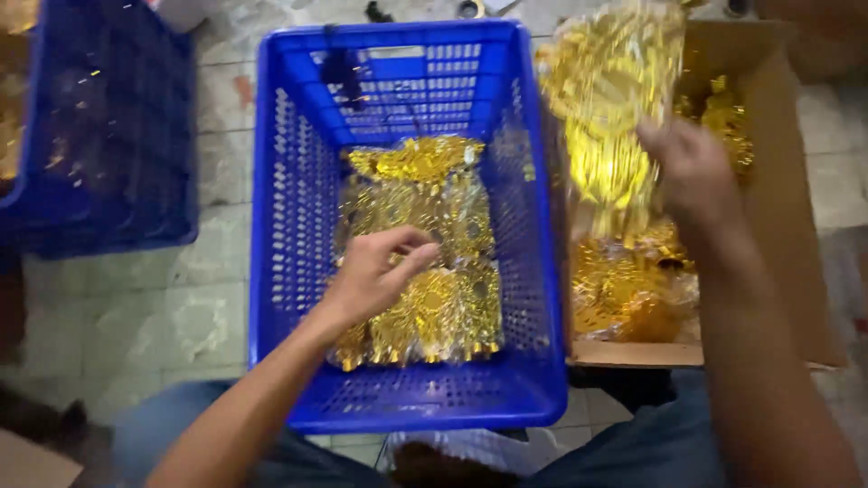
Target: The person transfers gold-colored decorative items from a cardboard box into a blue plastic basket. They pick up the items by hand and place them into the basket, arranging them as they go.
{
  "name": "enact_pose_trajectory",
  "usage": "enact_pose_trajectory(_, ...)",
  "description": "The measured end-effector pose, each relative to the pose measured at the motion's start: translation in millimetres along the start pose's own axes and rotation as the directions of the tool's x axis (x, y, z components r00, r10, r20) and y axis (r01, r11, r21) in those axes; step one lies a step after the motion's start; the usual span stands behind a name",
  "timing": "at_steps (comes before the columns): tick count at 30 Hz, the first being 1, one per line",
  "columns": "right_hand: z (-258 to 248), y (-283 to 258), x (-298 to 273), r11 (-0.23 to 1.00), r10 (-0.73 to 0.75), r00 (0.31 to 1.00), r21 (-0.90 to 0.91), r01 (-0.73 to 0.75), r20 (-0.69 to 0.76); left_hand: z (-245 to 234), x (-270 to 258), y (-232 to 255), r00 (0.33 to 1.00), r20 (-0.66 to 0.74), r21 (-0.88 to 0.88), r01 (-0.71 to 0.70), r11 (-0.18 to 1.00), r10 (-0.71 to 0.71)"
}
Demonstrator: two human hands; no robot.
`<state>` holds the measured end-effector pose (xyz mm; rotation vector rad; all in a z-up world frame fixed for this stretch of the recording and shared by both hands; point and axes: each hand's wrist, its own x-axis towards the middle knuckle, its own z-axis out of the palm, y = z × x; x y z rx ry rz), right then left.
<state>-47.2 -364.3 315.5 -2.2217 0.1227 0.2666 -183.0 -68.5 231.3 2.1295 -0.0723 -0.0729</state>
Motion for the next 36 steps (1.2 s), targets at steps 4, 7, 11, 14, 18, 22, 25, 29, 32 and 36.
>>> enact_pose_trajectory(4,46,15,-68,0.994,-0.036,0.97,0.111,0.009,0.242,15,-18,24,0.966,0.193,-0.333,0.229,0.915,-0.172)
enact_pose_trajectory(7,87,58,-83,0.952,-0.28,0.836,0.247,0.18,0.471,47,-31,1,0.878,0.325,-0.584,0.479,0.656,-0.351)
enact_pose_trajectory(11,101,66,-86,0.966,-0.209,0.82,-0.02,0.259,0.533,54,-31,-7,0.861,0.276,-0.613,0.5,0.612,-0.426)
enact_pose_trajectory(14,74,49,-82,0.836,-0.376,0.762,-0.163,0.524,0.527,73,-33,-71,0.861,0.224,-0.555,0.498,0.666,-0.457)
enact_pose_trajectory(18,32,43,-66,0.822,-0.449,0.818,-0.193,0.536,0.36,77,-11,-109,0.74,0.207,-0.363,0.666,0.652,-0.64)
enact_pose_trajectory(22,12,51,-59,0.763,-0.504,0.818,-0.299,0.572,0.279,83,24,-131,0.562,0.128,-0.094,0.827,0.554,-0.817)
enact_pose_trajectory(25,-3,45,-59,0.792,-0.443,0.851,-0.323,0.518,0.28,105,65,-172,0.654,0.105,-0.402,0.717,0.569,-0.749)
enact_pose_trajectory(29,-16,39,-55,0.816,-0.442,0.868,-0.302,0.493,0.225,151,129,-213,0.701,0.057,-0.44,0.657,0.613,-0.711)
enact_pose_trajectory(32,-18,39,-49,0.851,-0.339,0.906,-0.329,0.41,0.253,184,170,-246,0.737,0.027,-0.533,0.582,0.614,-0.675)
enact_pose_trajectory(36,-14,42,-45,0.851,-0.362,0.895,-0.299,0.432,0.262,210,183,-259,0.738,0.073,-0.51,0.606,0.611,-0.671)
